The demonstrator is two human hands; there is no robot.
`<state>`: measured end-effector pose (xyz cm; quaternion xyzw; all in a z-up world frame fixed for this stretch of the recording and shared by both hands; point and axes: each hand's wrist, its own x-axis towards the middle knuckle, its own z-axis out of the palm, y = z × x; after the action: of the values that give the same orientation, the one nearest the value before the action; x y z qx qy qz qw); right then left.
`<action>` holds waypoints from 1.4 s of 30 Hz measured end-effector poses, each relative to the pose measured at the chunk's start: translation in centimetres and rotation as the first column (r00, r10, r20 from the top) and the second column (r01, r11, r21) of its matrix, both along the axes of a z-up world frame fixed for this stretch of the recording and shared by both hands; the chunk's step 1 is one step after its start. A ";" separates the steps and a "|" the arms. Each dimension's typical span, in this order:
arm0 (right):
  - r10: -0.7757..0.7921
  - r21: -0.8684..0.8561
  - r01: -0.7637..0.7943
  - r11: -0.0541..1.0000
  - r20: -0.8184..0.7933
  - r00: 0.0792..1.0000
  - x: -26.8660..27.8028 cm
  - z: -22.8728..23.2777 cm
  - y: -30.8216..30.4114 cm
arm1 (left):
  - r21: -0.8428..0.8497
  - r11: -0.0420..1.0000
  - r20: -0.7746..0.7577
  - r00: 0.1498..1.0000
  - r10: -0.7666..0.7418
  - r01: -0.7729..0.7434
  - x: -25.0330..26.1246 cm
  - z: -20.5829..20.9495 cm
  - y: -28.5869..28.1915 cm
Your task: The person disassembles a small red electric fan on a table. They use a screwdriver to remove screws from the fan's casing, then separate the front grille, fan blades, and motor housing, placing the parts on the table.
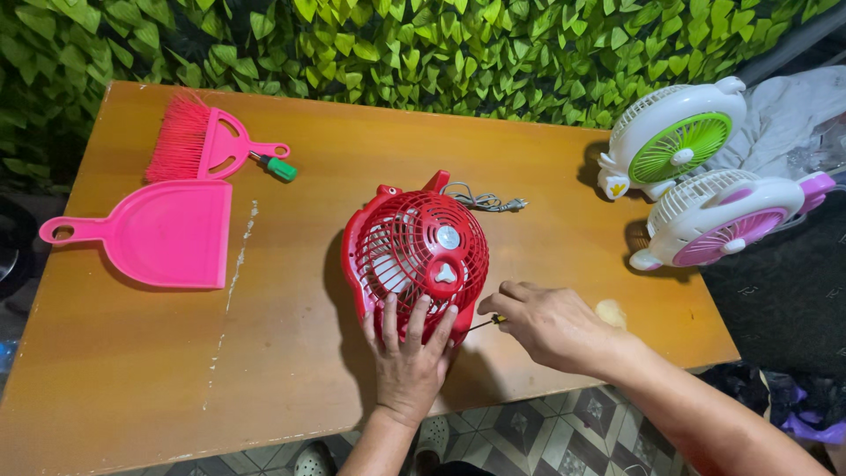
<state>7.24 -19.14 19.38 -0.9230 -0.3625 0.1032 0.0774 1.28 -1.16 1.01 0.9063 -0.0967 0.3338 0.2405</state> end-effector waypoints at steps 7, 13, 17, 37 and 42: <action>0.110 0.000 -0.111 0.994 0.113 0.987 0.0 0.0 -0.7 | 0.022 1.000 -0.013 1.000 0.010 -0.010 -0.1 0.0 0.0; 0.102 -0.106 -0.084 0.991 0.180 0.978 0.0 -1.0 -0.5 | 0.018 1.000 0.002 1.000 0.019 -0.019 0.0 -0.1 -0.1; 0.097 -0.069 -0.085 0.994 0.189 0.977 -0.1 -0.8 -0.4 | 0.021 0.999 0.014 1.000 0.025 -0.025 0.0 -0.1 -0.1; 0.056 0.028 -0.058 0.998 0.042 0.998 0.1 -0.7 -1.5 | 0.030 0.999 0.006 1.000 0.028 -0.028 -0.1 0.1 -0.1; -0.015 -0.127 0.017 0.992 0.022 1.000 -0.1 -0.2 -0.4 | 0.024 0.999 0.023 0.999 0.024 -0.024 -0.1 0.2 -0.2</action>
<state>7.15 -19.55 19.13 -0.9300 -0.3485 0.1158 0.0153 1.17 -1.39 1.18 0.9064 -0.0927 0.3457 0.2244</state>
